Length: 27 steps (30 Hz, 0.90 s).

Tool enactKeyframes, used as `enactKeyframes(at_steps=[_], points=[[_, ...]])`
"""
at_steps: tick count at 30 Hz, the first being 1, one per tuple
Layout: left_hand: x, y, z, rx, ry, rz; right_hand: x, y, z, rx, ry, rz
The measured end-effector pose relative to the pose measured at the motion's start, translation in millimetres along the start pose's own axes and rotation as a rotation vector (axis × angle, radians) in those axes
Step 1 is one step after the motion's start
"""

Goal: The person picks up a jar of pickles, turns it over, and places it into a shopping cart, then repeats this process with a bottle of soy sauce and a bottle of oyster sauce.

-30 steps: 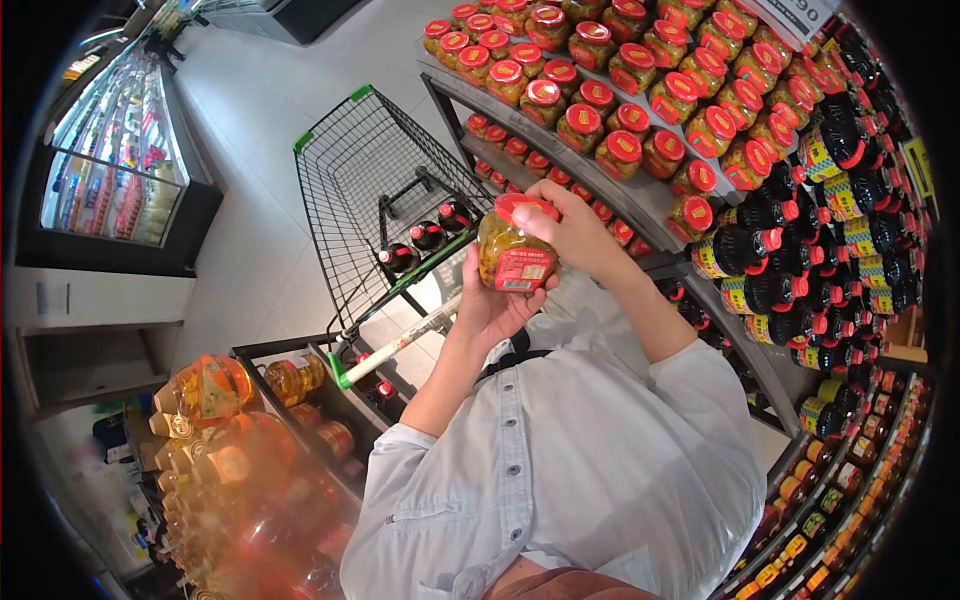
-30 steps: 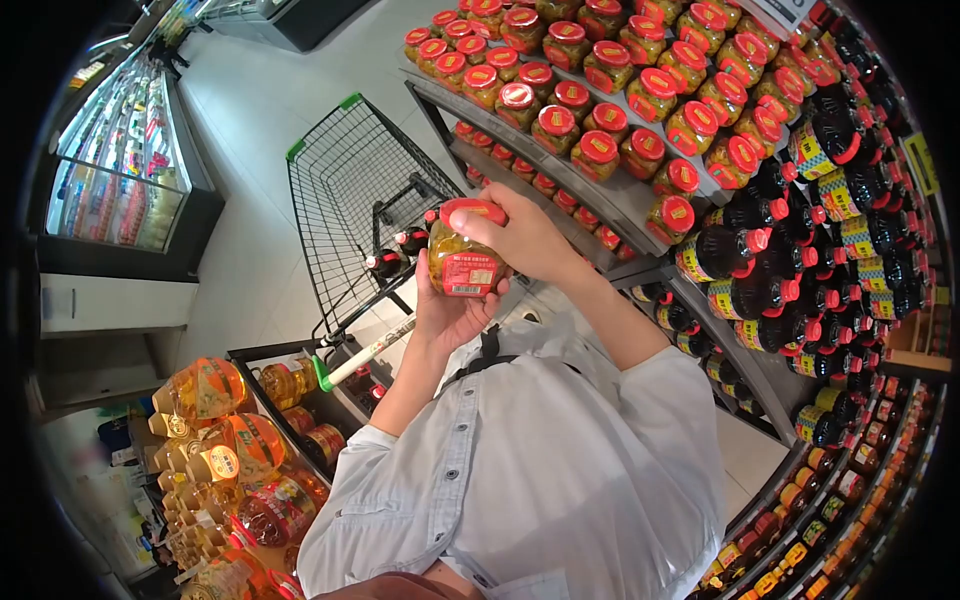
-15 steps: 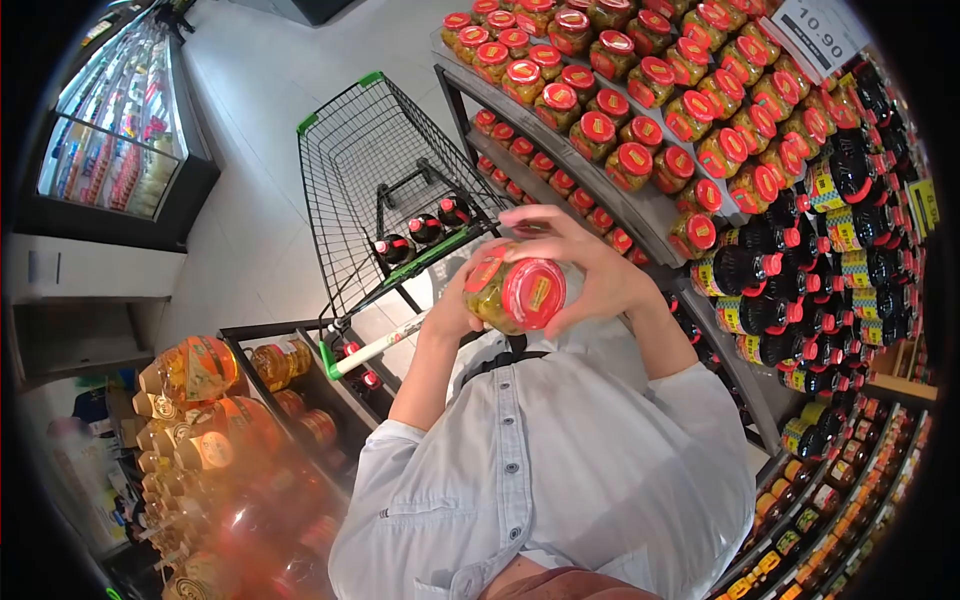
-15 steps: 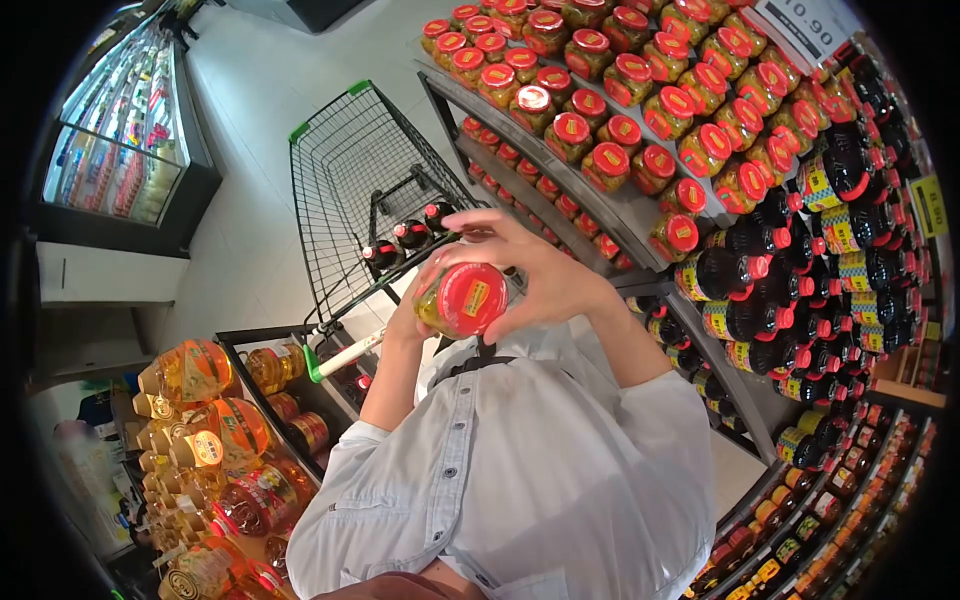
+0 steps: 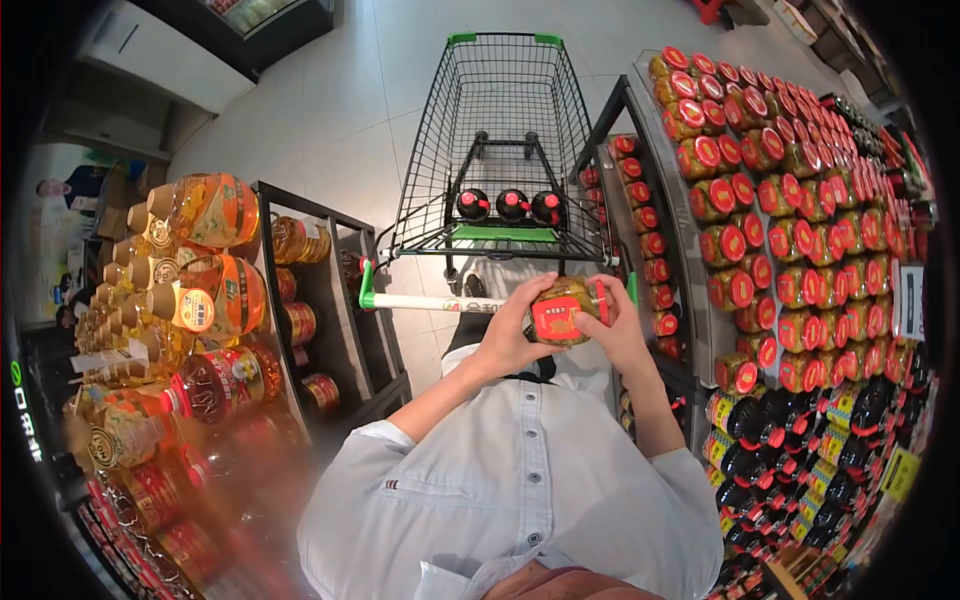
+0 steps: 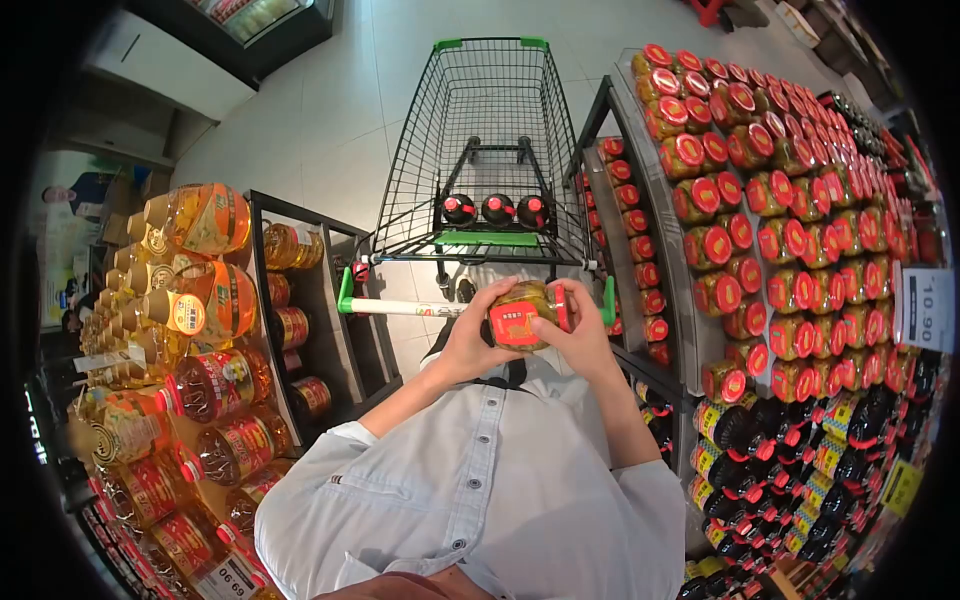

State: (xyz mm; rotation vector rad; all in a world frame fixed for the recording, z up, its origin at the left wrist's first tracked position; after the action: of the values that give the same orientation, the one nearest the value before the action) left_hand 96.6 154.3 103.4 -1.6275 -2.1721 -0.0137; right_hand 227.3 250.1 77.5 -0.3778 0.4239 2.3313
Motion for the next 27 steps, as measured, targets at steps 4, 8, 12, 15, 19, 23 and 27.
enactKeyframes(at_steps=[4,8,12,15,19,23,27], points=[[-6,-47,40,0.124,-0.167,-0.069,62,22,18,-0.342,-0.030,-0.051],[-18,-128,87,0.368,-0.273,-0.115,172,59,46,-0.719,-0.143,-0.121],[-50,-186,136,0.553,-0.447,-0.127,324,74,-32,-0.950,-0.182,-0.158],[-57,-193,150,0.569,-0.498,-0.128,428,82,-111,-1.093,-0.135,-0.097],[-38,-186,156,0.581,-0.557,-0.009,523,82,-218,-1.318,-0.095,0.021],[-44,-185,168,0.563,-0.569,0.029,565,89,-278,-1.385,-0.071,0.095],[-53,-177,172,0.596,-0.532,0.095,589,95,-296,-1.440,-0.193,0.190]])
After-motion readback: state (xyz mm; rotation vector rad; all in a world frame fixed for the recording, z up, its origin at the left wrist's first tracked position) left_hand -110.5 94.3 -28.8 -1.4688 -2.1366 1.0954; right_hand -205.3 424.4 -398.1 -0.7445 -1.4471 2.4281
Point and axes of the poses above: each hand's wrist, its own x-axis towards the middle knuckle, its own y-axis out of the palm, z = x × y, the point moved 9 cm from there along x, towards the middle knuckle, and after that the axes turned 7 degrees about y, right-handed, at the moved point
